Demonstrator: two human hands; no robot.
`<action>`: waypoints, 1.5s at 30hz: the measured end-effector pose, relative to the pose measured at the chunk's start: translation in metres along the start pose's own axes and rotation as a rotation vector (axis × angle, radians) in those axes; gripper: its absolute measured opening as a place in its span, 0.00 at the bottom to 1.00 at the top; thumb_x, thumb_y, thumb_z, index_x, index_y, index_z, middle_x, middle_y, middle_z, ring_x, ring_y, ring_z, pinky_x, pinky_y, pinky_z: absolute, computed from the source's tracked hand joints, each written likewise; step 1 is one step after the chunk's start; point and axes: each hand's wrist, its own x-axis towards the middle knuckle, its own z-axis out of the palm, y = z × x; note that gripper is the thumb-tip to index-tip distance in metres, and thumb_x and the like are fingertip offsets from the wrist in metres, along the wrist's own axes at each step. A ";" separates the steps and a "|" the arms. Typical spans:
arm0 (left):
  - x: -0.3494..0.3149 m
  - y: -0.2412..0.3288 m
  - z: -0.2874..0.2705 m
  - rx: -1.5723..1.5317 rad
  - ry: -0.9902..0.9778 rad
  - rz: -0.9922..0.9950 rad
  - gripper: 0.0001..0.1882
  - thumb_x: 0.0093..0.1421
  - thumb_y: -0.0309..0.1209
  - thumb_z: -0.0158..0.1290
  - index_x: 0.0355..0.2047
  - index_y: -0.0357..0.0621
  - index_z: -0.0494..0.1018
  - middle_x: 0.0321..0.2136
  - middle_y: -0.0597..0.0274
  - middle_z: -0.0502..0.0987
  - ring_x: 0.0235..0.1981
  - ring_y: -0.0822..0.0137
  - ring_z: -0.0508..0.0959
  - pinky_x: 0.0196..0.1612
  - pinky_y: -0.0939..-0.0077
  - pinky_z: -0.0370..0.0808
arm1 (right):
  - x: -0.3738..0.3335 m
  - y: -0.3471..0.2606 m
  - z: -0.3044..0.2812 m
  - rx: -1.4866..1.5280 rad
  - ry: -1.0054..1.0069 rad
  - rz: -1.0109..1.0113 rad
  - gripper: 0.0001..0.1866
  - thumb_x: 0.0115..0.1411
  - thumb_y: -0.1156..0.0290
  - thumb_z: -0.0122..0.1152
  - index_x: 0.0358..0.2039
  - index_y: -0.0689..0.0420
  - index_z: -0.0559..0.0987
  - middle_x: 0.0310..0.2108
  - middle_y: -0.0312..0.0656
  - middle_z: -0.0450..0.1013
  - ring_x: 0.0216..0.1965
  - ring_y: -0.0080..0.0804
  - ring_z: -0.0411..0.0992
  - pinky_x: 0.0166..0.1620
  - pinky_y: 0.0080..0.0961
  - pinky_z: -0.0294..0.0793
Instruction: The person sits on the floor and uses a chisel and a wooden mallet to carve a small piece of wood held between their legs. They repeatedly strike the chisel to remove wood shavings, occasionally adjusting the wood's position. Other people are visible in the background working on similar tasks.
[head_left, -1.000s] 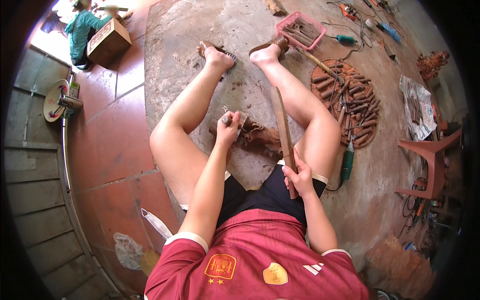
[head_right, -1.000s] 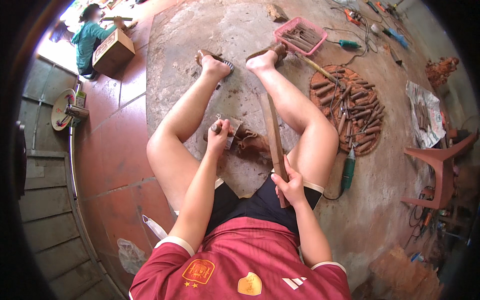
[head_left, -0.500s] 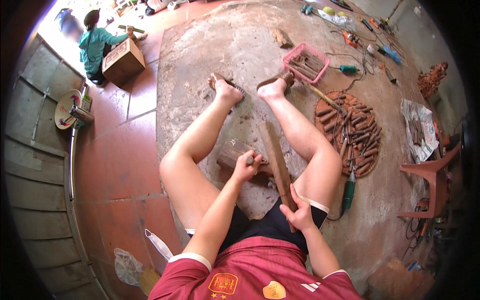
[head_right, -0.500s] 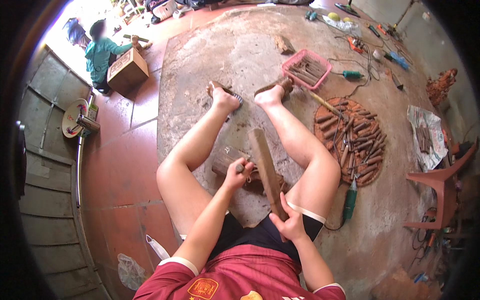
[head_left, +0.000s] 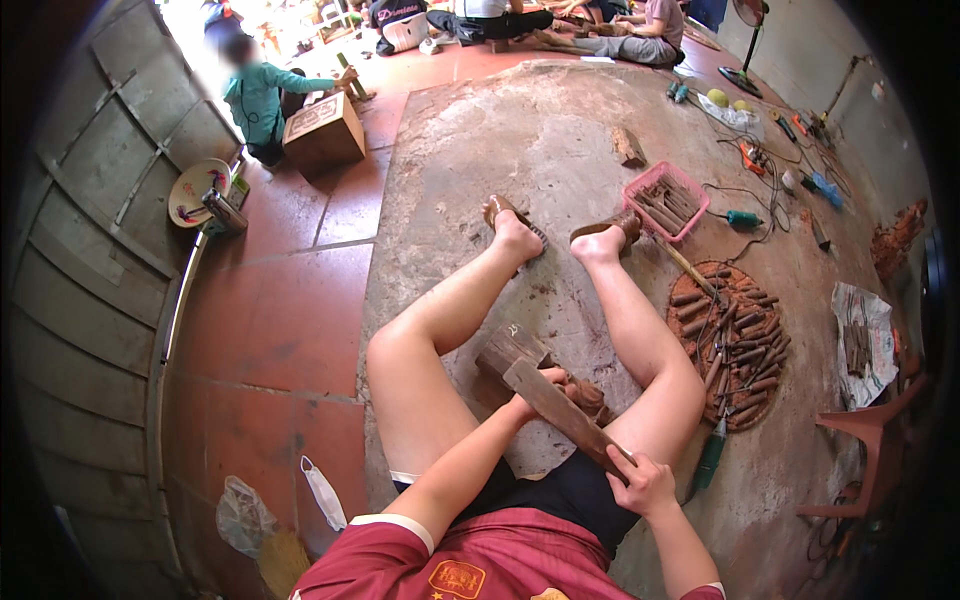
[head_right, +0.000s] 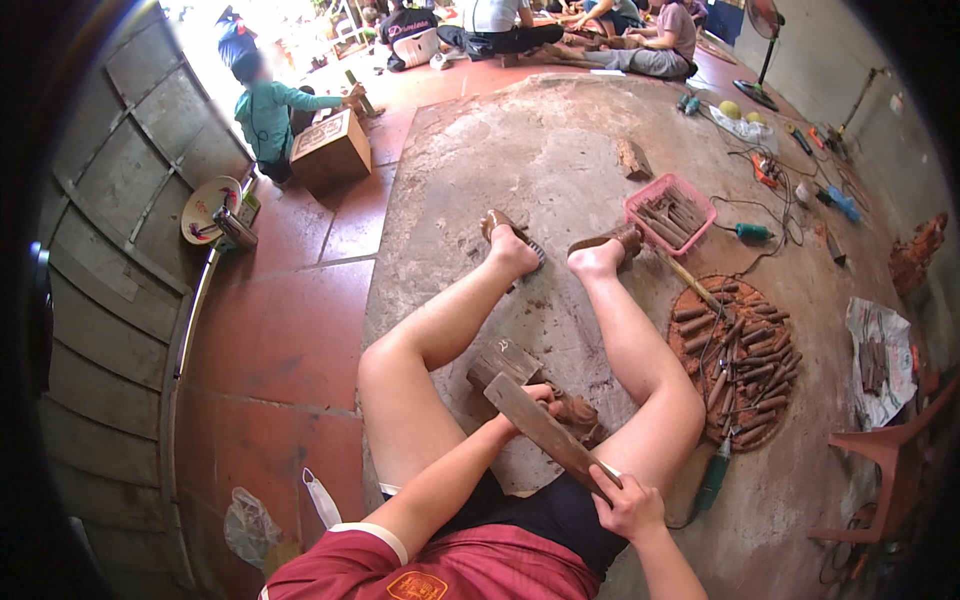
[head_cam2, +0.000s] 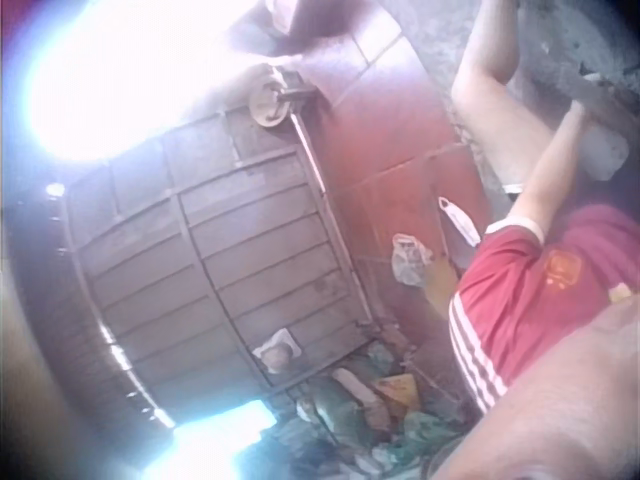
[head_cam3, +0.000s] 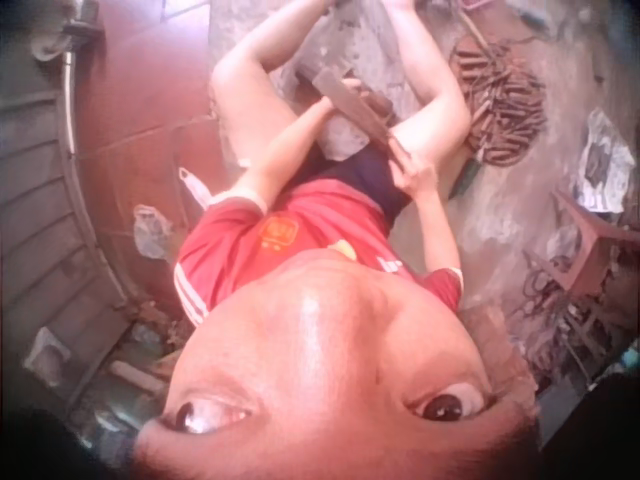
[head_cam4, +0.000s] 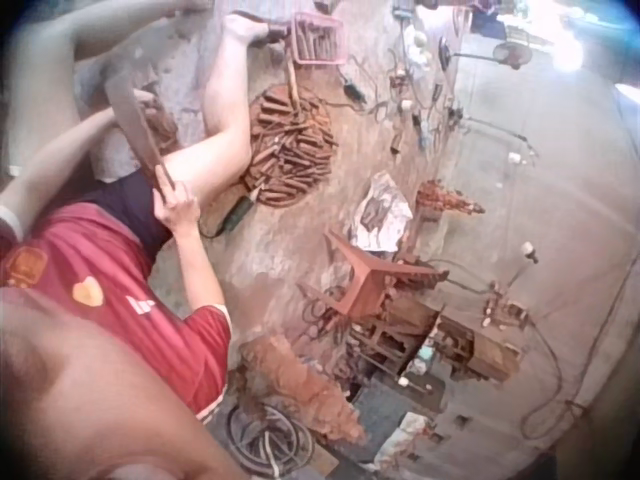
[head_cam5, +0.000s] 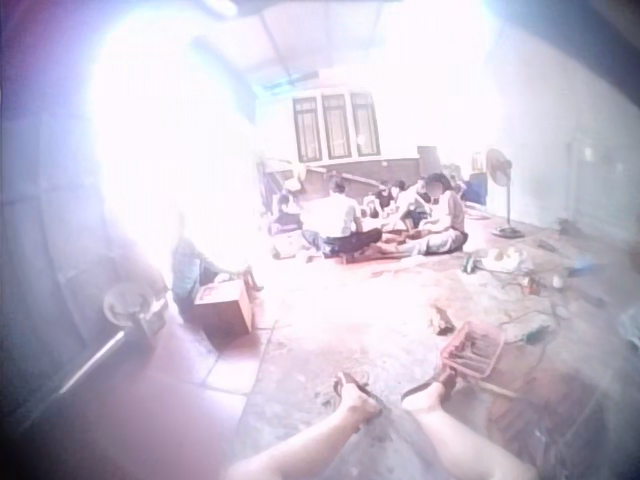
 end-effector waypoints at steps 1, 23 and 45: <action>0.001 -0.002 -0.001 0.004 0.004 0.014 0.14 0.55 0.30 0.59 0.17 0.42 0.67 0.16 0.68 0.65 0.21 0.76 0.64 0.23 0.74 0.64 | -0.003 0.002 0.001 0.042 0.055 -0.021 0.37 0.42 0.67 0.70 0.57 0.38 0.72 0.26 0.40 0.71 0.21 0.40 0.74 0.24 0.34 0.74; -0.010 0.001 -0.001 0.204 -0.101 0.249 0.18 0.42 0.25 0.56 0.37 0.39 0.76 0.35 0.46 0.77 0.39 0.45 0.76 0.44 0.64 0.74 | -0.036 -0.016 0.016 0.172 0.188 0.123 0.36 0.46 0.63 0.68 0.59 0.44 0.70 0.22 0.44 0.70 0.17 0.43 0.71 0.21 0.36 0.73; -0.006 0.027 0.006 0.177 0.015 0.092 0.12 0.50 0.26 0.60 0.19 0.38 0.67 0.17 0.51 0.68 0.19 0.53 0.70 0.24 0.66 0.68 | 0.029 -0.027 0.077 0.882 0.336 0.529 0.36 0.51 0.67 0.66 0.60 0.62 0.65 0.36 0.56 0.78 0.40 0.33 0.78 0.45 0.26 0.74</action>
